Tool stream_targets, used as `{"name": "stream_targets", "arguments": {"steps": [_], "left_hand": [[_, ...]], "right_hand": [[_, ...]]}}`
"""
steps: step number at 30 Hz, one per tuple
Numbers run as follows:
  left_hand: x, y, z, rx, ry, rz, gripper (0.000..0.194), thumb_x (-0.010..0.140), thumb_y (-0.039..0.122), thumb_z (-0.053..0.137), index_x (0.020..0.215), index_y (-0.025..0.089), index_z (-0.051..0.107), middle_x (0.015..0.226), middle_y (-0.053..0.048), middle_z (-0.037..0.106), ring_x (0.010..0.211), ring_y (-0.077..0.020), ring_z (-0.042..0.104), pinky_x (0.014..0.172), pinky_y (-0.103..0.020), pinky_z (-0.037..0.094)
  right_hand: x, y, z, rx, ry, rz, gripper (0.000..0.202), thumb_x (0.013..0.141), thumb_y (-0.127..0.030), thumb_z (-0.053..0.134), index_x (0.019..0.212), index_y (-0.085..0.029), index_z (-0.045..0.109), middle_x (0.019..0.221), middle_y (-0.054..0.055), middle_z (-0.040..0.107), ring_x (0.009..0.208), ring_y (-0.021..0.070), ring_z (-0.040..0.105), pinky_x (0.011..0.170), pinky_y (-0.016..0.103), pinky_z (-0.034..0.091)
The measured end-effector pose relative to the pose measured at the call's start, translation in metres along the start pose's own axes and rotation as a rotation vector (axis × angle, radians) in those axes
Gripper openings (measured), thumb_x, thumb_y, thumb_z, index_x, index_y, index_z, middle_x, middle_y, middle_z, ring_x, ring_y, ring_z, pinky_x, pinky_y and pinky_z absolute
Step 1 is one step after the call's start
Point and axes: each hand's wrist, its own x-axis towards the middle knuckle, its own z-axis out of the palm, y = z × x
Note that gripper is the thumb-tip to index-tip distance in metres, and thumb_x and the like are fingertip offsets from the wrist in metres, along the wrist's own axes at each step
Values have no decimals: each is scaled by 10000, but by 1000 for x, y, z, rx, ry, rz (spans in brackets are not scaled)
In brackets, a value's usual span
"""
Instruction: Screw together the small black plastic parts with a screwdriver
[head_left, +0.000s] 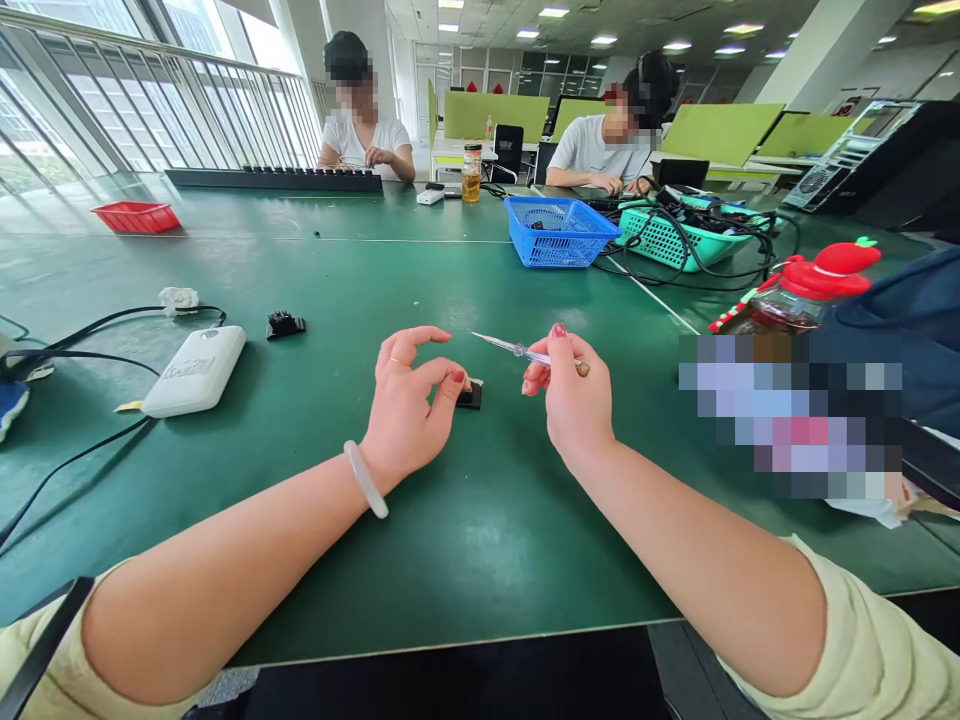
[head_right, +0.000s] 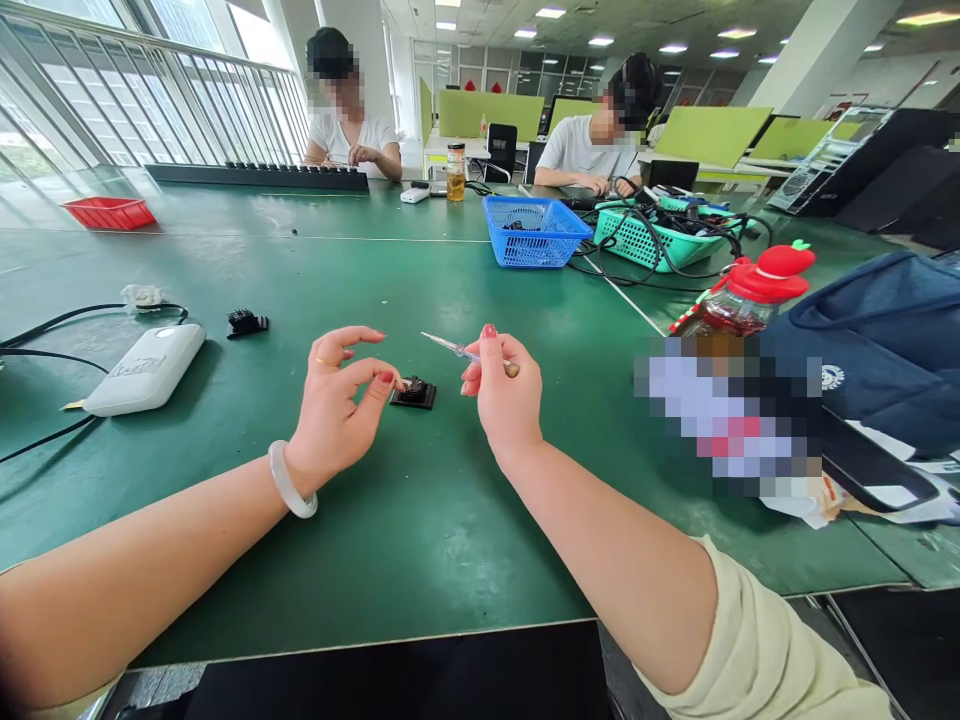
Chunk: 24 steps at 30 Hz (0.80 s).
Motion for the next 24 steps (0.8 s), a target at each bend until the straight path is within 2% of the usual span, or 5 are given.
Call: {"name": "stream_targets", "arguments": {"steps": [6,9,12,15,24], "left_hand": [[0,-8,4,16,-111,-140,307,990,244,476,830,204,735,1282,-102,568,1239,-297,477,1023,-498,466],[1,-10,5,13,-132,-175,294,986,254,491,860,209,753,1286,-103,570,1241,-296,483,1026,-494,470],[1,-11,7,4,-133,-196,259,970,259,529,861,219,760,1290,-96,570,1243,-295,490,1033,-492,473],[0,-11,7,-20,-130,-190,224,952,252,563,852,231,763,1295,-89,569,1244,-294,494,1006,-476,492],[0,-7,6,-108,-150,-223,225,936,278,583,806,227,759,1305,-83,577,1253,-286,509,1019,-471,494]], "right_hand": [[-3,-2,1,-63,-127,-20,412,884,-598,634,742,-211,636,581,-33,591,508,102,587,535,238,512],[-6,-4,1,-122,-202,-110,311,835,-531,719,832,-223,675,698,-21,663,601,119,647,616,256,550],[-8,-3,1,-163,-277,-195,246,881,-477,675,957,-247,716,834,-4,720,672,128,686,700,284,575],[-10,-1,2,-186,-337,-194,226,925,-425,611,971,-250,747,796,-6,723,622,119,667,681,282,573],[-14,-1,5,-280,-372,-180,128,844,-339,697,821,-240,773,727,-12,724,577,119,589,599,261,481]]}}
